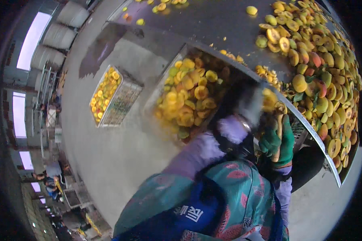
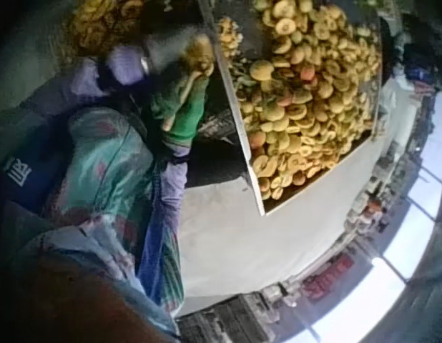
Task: Cutting and pitting fruit, likely peaches or apricots, and sorting them into crates in a processing facility.
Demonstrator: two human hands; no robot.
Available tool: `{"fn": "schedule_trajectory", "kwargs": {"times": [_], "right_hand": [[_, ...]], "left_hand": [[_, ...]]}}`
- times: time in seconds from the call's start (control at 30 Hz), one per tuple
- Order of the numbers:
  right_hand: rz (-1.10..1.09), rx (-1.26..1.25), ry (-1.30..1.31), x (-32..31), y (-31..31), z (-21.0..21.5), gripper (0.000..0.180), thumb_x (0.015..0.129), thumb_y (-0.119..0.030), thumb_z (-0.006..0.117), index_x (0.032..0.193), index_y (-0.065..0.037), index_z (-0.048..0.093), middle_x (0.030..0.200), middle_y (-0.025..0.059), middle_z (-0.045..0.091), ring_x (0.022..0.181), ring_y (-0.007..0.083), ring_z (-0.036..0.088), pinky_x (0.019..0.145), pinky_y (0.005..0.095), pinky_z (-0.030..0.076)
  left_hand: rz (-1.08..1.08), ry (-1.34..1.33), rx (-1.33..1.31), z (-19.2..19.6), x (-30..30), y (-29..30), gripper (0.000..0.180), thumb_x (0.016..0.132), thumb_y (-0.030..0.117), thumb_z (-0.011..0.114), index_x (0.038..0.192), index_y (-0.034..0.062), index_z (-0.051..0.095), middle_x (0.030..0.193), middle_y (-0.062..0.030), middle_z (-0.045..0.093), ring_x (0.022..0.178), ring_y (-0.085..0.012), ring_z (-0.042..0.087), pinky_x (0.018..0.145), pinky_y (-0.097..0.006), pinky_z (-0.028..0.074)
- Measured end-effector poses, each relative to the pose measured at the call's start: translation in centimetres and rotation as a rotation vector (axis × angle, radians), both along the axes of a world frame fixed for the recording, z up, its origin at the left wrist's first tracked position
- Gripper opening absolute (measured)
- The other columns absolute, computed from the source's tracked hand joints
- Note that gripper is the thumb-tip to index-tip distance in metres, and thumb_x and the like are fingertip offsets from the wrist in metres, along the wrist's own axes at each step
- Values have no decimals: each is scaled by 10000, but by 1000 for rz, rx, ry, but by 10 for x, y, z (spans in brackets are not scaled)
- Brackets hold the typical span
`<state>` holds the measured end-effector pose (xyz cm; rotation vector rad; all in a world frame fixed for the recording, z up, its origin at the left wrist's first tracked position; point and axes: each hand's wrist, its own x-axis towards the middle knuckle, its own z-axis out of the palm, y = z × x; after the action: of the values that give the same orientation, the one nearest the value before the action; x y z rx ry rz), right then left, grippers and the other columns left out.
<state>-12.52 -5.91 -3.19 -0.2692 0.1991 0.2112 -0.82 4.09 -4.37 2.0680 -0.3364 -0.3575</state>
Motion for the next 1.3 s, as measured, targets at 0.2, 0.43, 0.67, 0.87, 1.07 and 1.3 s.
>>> {"fn": "schedule_trajectory", "kwargs": {"times": [0.2, 0.43, 0.67, 0.87, 1.07, 1.3], "right_hand": [[-101, -221, 285, 7, -18, -14, 291, 930, -343, 453, 1129, -144, 527, 728, -37, 558, 480, 86, 481, 393, 215, 375], [-484, -820, 257, 15, -57, -52, 404, 958, -200, 423, 1320, -22, 407, 1128, 52, 565, 976, 150, 519, 852, 248, 400], [-325, -760, 298, 30, -74, -29, 291, 955, -324, 424, 928, -77, 576, 716, -49, 464, 608, 70, 406, 514, 239, 334], [-368, -1367, 74, 51, -58, -38, 216, 845, -161, 508, 1026, -47, 538, 741, 97, 494, 601, 244, 499, 505, 368, 392], [-416, -1887, -61, 74, -40, -6, 250, 805, -150, 530, 1036, -53, 530, 826, 180, 530, 618, 334, 543, 496, 417, 428], [-593, -1789, -71, 71, -36, -48, 334, 909, -353, 484, 963, -31, 555, 665, 155, 566, 656, 324, 578, 584, 418, 466]], "left_hand": [[-69, -691, 649, -119, -36, 270, 388, 810, 234, 564, 1125, 17, 502, 1123, -240, 528, 1139, -394, 438, 968, -476, 345], [-505, -62, 998, -115, -28, 272, 407, 783, 342, 612, 1005, 2, 588, 1006, -264, 574, 1058, -378, 496, 938, -435, 363], [-161, -611, 306, 78, 152, -12, 267, 812, 268, 560, 916, 32, 626, 853, -174, 627, 827, -328, 608, 736, -382, 470], [-413, -665, 470, 21, 226, -126, 398, 724, 199, 608, 1098, 70, 572, 1037, -203, 598, 918, -326, 605, 807, -400, 483], [-307, 59, -233, 35, 160, -57, 295, 773, 90, 587, 1056, 10, 568, 967, -111, 595, 828, -172, 597, 681, -305, 533], [-352, -404, -256, 29, 71, -26, 267, 818, 87, 559, 1073, 9, 539, 1007, -128, 583, 908, -240, 586, 785, -352, 491]]}}
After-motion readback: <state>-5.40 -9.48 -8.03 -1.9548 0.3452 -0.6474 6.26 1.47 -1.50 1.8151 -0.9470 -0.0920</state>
